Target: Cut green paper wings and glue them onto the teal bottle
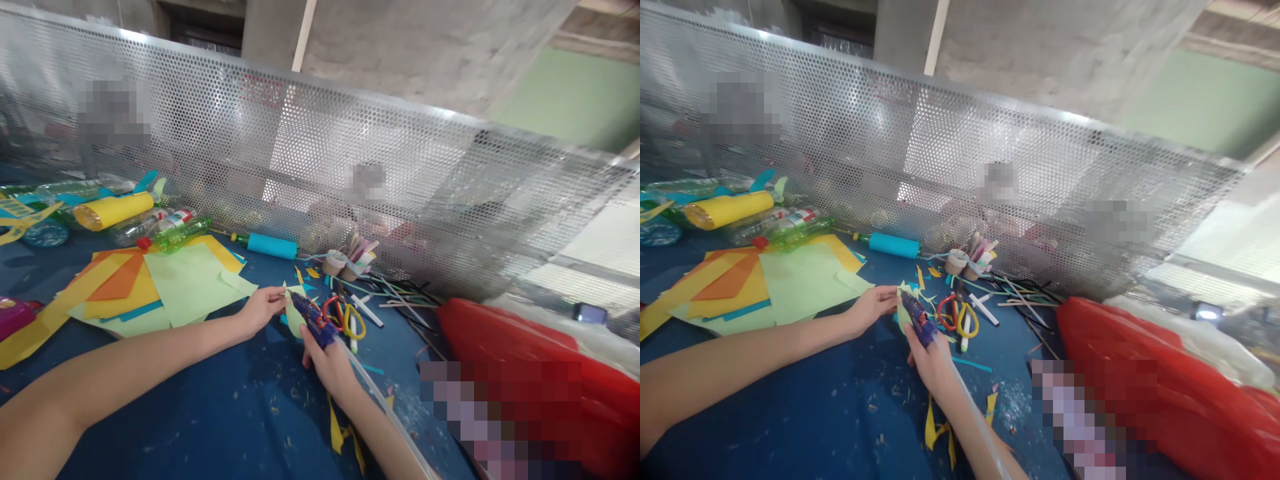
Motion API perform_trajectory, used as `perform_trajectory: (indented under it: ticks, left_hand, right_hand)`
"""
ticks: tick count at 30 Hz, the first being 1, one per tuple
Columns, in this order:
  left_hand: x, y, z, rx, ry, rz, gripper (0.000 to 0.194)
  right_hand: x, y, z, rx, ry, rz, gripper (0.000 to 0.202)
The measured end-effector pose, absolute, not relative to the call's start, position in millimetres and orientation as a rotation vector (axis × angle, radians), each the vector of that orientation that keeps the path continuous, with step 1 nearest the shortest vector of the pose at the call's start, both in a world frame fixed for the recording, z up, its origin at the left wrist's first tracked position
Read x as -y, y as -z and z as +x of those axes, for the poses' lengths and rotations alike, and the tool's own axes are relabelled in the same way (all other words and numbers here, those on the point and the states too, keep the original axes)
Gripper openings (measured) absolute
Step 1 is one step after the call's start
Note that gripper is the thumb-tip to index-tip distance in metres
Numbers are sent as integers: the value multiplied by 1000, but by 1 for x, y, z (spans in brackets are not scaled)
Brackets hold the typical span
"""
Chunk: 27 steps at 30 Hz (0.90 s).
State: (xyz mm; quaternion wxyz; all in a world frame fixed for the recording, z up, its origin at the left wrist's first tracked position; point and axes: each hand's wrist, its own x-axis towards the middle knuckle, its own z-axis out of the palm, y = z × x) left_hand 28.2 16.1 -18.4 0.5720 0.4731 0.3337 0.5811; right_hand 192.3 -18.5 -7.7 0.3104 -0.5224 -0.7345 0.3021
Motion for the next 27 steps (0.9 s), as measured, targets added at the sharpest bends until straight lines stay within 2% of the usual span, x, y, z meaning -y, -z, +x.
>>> perform_trajectory:
  ticks: [27]
  left_hand:
    - [-16,19,28,-791,-1360,1115,39]
  right_hand:
    - [20,5,189,1840,-798,-1421,57]
